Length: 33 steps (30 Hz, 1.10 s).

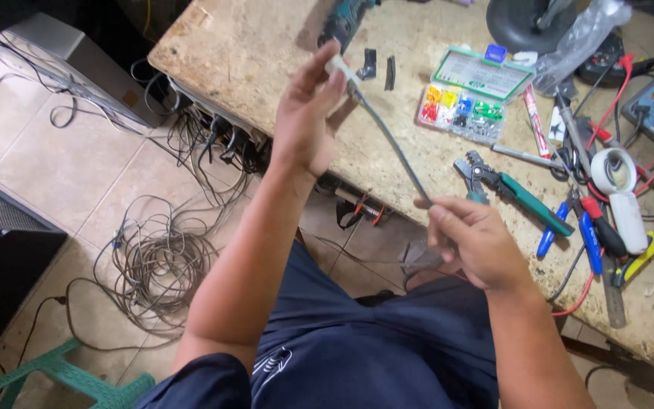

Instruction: A person at a workbench selects electrical terminals, crimps them onto wires using a specialized tool, and wraps the connections with electrical tape.

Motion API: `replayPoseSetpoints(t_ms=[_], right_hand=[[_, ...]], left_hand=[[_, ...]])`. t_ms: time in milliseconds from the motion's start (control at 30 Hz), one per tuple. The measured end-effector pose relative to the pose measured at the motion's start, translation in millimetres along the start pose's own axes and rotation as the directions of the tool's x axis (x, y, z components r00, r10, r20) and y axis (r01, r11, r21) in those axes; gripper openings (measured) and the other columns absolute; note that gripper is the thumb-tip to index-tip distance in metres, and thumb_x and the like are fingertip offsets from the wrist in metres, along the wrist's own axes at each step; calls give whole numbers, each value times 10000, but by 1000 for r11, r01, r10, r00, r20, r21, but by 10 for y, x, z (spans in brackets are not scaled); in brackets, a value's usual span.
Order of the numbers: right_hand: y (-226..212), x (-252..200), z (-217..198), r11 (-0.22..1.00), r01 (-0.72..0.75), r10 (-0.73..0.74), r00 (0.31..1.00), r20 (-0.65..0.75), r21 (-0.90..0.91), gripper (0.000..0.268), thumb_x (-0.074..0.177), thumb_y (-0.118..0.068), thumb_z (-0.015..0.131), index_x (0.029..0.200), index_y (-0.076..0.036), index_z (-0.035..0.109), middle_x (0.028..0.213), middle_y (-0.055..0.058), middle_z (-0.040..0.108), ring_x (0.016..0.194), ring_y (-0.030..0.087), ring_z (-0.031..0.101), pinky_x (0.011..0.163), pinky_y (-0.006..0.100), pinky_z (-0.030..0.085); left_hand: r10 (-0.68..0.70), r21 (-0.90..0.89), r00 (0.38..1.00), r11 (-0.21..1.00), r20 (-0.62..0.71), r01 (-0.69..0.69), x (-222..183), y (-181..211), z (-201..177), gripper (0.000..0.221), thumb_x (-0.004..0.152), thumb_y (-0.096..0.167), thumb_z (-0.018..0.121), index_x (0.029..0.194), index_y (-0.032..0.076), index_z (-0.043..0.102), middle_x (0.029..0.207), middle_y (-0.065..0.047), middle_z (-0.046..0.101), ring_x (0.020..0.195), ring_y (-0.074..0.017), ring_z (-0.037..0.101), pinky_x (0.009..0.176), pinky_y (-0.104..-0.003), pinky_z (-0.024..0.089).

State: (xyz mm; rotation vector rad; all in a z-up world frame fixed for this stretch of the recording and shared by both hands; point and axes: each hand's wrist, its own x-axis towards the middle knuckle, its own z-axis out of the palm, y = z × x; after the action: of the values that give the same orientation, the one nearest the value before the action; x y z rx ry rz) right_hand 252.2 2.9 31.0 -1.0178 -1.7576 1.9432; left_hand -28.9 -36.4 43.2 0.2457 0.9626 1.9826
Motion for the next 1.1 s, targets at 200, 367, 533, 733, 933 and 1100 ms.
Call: replayPoseSetpoints(t_ms=[200,367,533,733,933,1100], right_hand=[[376,20,361,990,-46,60,992,-107,131,264,960,-41,660,1203,39,726,623,236,691,352,223,576,343,297,411],[258,66,420,994,-35,43,996,-80,100,291,987,-92,637,1227,41,735,625,218,697,372,233,591,376,303,455],[295,172,350,996,25,-12,989,-145,86,267,998,-122,644,1187,29,759,628,190,681,393,212,575,397,286,451],[314,239,302,996,44,-25,972,-236,75,271,998,-113,649,1201,36,748,645,170,662,405,182,546,416,289,455],[273,242,280,996,50,-29,967,-252,75,257,1009,-124,630,1189,19,744,581,139,597,353,142,465,365,264,402],[261,220,330,999,31,-23,970,-244,30,230,991,-115,641,1130,3,780,555,142,604,330,153,491,337,272,418]], left_hand=[[-10,-151,990,989,-144,-12,-39,-413,-326,397,986,131,700,1363,84,585,1142,-11,585,1034,-145,632,995,-272,571],[3,-241,985,969,-175,-46,215,-475,-607,314,968,184,745,1274,166,678,1105,-6,683,1002,-137,694,952,-250,605],[-34,-271,988,962,-152,-9,434,-477,-711,247,964,226,752,1200,167,710,1053,13,723,931,-100,700,930,-223,617],[-168,-247,986,954,20,168,353,-614,-573,298,978,299,725,1236,164,664,1240,-48,670,1084,-231,707,993,-367,621],[-121,-37,990,992,66,124,516,-974,-590,333,947,130,762,1248,117,623,1252,-53,707,1062,-244,741,920,-322,640],[-52,27,997,998,51,51,567,-1069,-581,311,947,77,747,1246,83,658,1204,-84,714,1061,-256,739,938,-361,634]])
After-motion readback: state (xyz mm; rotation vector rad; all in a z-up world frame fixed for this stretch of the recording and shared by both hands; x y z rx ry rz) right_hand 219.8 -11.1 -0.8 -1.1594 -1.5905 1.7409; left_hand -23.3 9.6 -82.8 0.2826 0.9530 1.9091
